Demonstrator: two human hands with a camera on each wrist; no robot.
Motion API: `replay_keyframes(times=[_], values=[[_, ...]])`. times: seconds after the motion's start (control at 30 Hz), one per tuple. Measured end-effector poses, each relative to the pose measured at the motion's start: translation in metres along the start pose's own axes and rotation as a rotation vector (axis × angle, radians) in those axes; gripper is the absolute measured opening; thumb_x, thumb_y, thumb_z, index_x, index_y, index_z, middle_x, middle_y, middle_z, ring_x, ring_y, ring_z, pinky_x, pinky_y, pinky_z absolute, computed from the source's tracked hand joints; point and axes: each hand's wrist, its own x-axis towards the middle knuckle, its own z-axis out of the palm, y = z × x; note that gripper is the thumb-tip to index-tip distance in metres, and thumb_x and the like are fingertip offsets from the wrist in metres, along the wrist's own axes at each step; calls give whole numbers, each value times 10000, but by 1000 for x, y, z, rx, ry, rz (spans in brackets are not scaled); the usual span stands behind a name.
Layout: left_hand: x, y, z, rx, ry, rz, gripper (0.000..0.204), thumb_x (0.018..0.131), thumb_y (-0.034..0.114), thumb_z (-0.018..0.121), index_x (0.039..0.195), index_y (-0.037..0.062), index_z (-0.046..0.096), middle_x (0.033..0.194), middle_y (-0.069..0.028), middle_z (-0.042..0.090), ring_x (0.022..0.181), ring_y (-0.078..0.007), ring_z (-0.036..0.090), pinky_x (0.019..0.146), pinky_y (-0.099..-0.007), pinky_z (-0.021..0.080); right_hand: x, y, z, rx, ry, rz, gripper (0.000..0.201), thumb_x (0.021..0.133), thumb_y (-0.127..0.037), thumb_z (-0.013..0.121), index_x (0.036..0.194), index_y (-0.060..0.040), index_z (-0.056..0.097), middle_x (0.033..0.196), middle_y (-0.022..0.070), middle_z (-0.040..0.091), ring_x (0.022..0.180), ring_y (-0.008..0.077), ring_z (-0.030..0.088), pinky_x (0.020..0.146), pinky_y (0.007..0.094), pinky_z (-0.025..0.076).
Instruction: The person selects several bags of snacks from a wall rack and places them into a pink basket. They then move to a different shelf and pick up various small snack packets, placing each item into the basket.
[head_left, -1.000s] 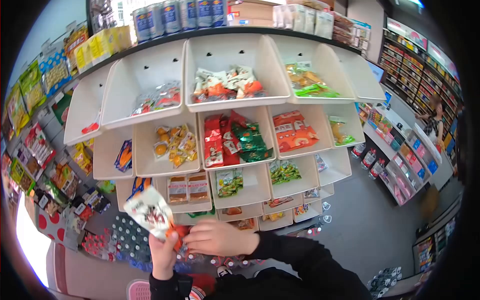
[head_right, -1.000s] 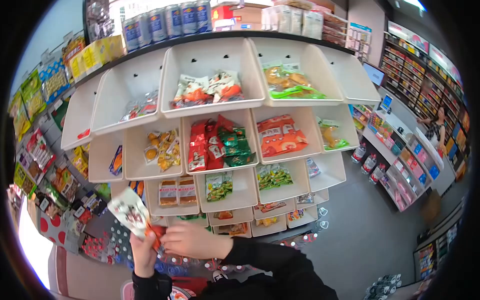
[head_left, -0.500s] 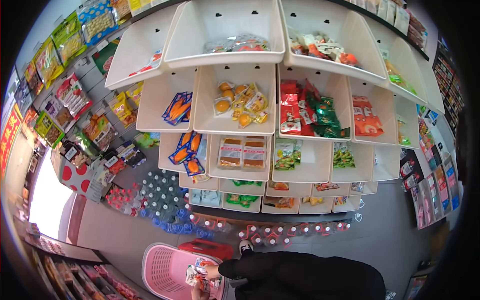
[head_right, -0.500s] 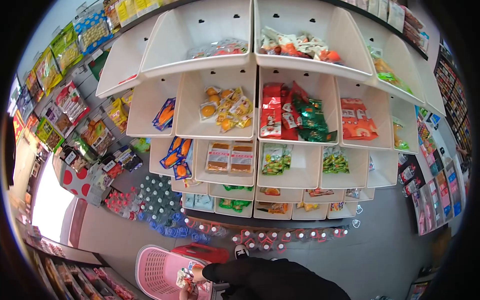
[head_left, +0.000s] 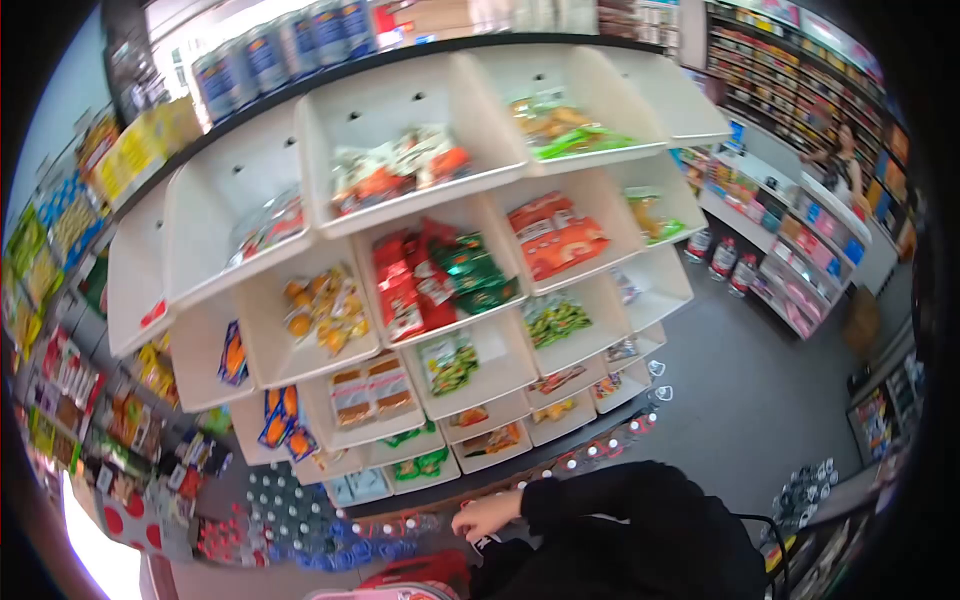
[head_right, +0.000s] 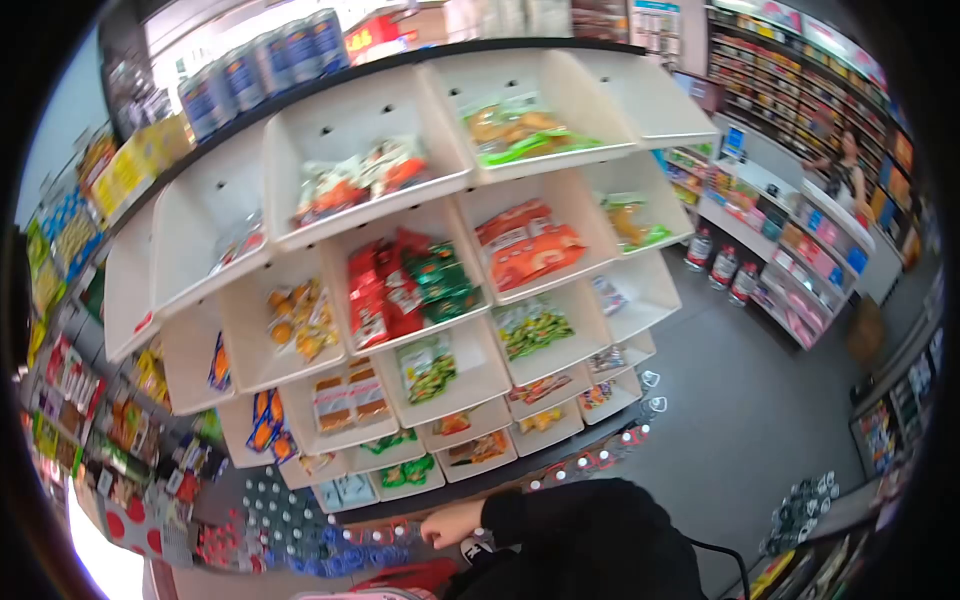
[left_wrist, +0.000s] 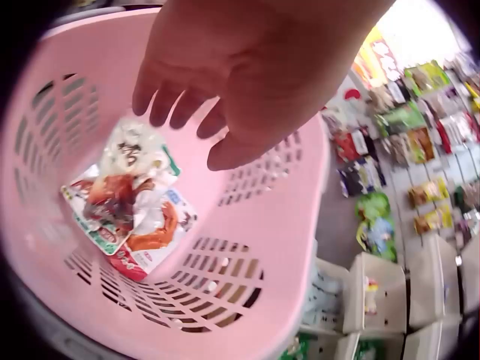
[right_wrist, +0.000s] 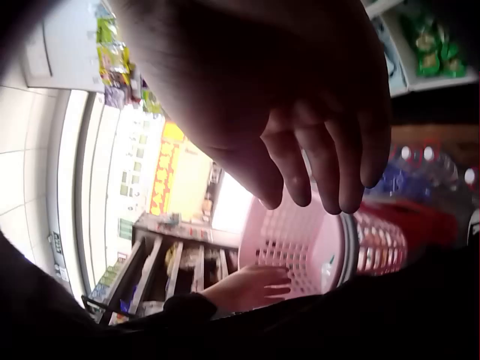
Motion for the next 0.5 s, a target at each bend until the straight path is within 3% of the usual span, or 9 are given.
replay_keyframes(times=[0.1,0.13,0.17,0.2,0.23,0.33,0.4,0.43,0.5], values=[[-19,137,-36,538,88,575,333,807,259,479,988,-20,498,849,-161,552,756,-242,537,594,-332,423,-62,-67,-99,-155,240,85,258,752,-220,504,921,-24,510,843,139,547,783,267,537,679,359,418],[-51,215,-41,217,113,781,300,806,193,496,1042,9,472,876,-125,550,773,-188,535,557,-283,425,-80,-88,-128,-164,349,-16,257,779,-203,482,960,-20,492,865,139,542,799,278,533,701,359,419],[-5,222,-42,378,175,789,289,751,60,541,1017,-16,459,873,-97,545,767,-191,539,708,-288,439,-106,-137,-159,-297,468,71,250,793,-181,476,984,-20,489,877,137,544,825,268,534,722,342,421],[-41,294,-46,207,73,688,398,729,176,575,1070,0,470,941,-191,548,880,-267,539,752,-319,423,-124,-142,-181,-345,675,-69,256,809,-187,492,1015,-35,499,939,102,548,848,218,543,730,315,433],[-42,332,-45,216,100,1010,415,730,170,580,1093,8,459,976,-171,545,910,-266,532,769,-322,417,-141,-160,-207,-400,780,-13,256,796,-160,514,1018,-34,504,945,99,550,866,211,540,747,305,434],[-103,473,-37,188,-302,1307,404,758,150,574,1120,29,443,1000,-111,545,924,-176,527,790,-283,409,-184,-192,-277,-533,1185,-137,221,796,-131,523,997,-39,527,897,39,560,791,126,547,688,234,437],[-127,547,-22,152,-458,1496,379,796,116,525,1141,6,414,1011,-71,526,894,-125,502,782,-268,417,-210,-209,-316,-742,1354,3,237,758,-117,549,976,-26,540,893,69,584,788,133,552,666,236,429],[-141,580,-9,6,-493,1538,396,799,115,513,1157,4,387,1021,-88,521,890,-128,503,775,-278,422,-221,-204,-336,-959,1434,-15,258,733,-106,559,976,-21,538,910,97,582,806,171,560,679,259,433],[-156,643,10,-124,-511,1527,417,805,116,497,1172,-21,357,1027,-117,516,897,-155,515,762,-281,438,-232,-204,-366,-1046,1443,42,264,717,-110,560,965,-22,543,906,118,578,831,236,557,710,304,435]])
